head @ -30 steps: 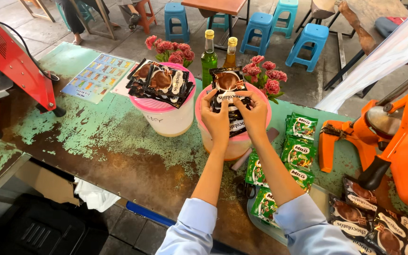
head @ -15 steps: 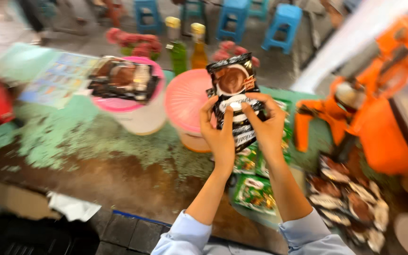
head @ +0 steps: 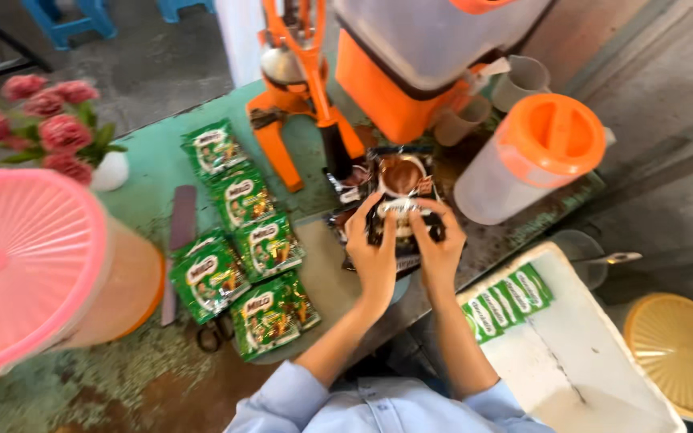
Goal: The person organizes packets of chocolate and malt drink powder, placing some into a white bin and arranging others on the table.
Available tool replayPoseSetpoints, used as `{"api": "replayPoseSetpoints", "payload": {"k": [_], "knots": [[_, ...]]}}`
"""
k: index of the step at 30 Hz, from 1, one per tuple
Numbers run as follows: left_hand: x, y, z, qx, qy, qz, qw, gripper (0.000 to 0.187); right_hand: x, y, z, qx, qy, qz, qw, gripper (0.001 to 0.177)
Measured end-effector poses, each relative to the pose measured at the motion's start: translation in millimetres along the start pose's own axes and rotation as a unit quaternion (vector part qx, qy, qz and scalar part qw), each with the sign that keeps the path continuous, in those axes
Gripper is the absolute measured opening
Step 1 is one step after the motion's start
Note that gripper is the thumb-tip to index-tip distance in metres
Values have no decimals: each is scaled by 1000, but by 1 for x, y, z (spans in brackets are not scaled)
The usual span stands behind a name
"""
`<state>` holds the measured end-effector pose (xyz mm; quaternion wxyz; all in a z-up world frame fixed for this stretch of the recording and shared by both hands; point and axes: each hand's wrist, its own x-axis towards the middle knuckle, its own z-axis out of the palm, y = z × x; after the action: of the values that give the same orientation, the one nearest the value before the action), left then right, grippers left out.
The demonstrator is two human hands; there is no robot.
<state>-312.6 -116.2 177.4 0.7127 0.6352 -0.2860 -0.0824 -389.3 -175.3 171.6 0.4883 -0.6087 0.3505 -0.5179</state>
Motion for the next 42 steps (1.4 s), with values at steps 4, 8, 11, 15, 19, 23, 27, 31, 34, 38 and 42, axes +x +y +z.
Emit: {"api": "replayPoseSetpoints", "payload": {"k": [4,8,11,15,19,23,27,31,34,38,42], "knots": [[13,-34,50,47,-89,31,994,42,50,33,-33,-150,27,-118,981,22],[14,-69,73,263,-168,187,932,53,68,55,-40,-188,6,-56,980,24],[13,-79,81,334,-168,209,903,49,58,54,-34,-334,76,-38,939,25],[10,-72,74,289,-138,211,924,45,44,58,-34,-366,69,-79,925,28],[6,-52,32,229,-172,235,929,42,48,80,-49,-410,27,-60,910,39],[0,-23,-57,101,-228,239,939,27,68,121,-83,-366,-72,-122,920,47],[0,13,-172,89,-228,149,958,21,139,185,-107,-483,-186,21,855,51],[-8,39,-303,38,-35,35,998,25,183,239,-83,-498,-268,79,821,54],[-16,53,-398,26,131,-56,989,31,181,206,-42,-431,-334,89,833,58],[-19,80,-501,63,294,-15,954,32,43,13,146,-154,-605,39,780,46],[20,74,-571,-8,416,43,909,44,-84,-141,331,-44,-758,23,650,40]]}}
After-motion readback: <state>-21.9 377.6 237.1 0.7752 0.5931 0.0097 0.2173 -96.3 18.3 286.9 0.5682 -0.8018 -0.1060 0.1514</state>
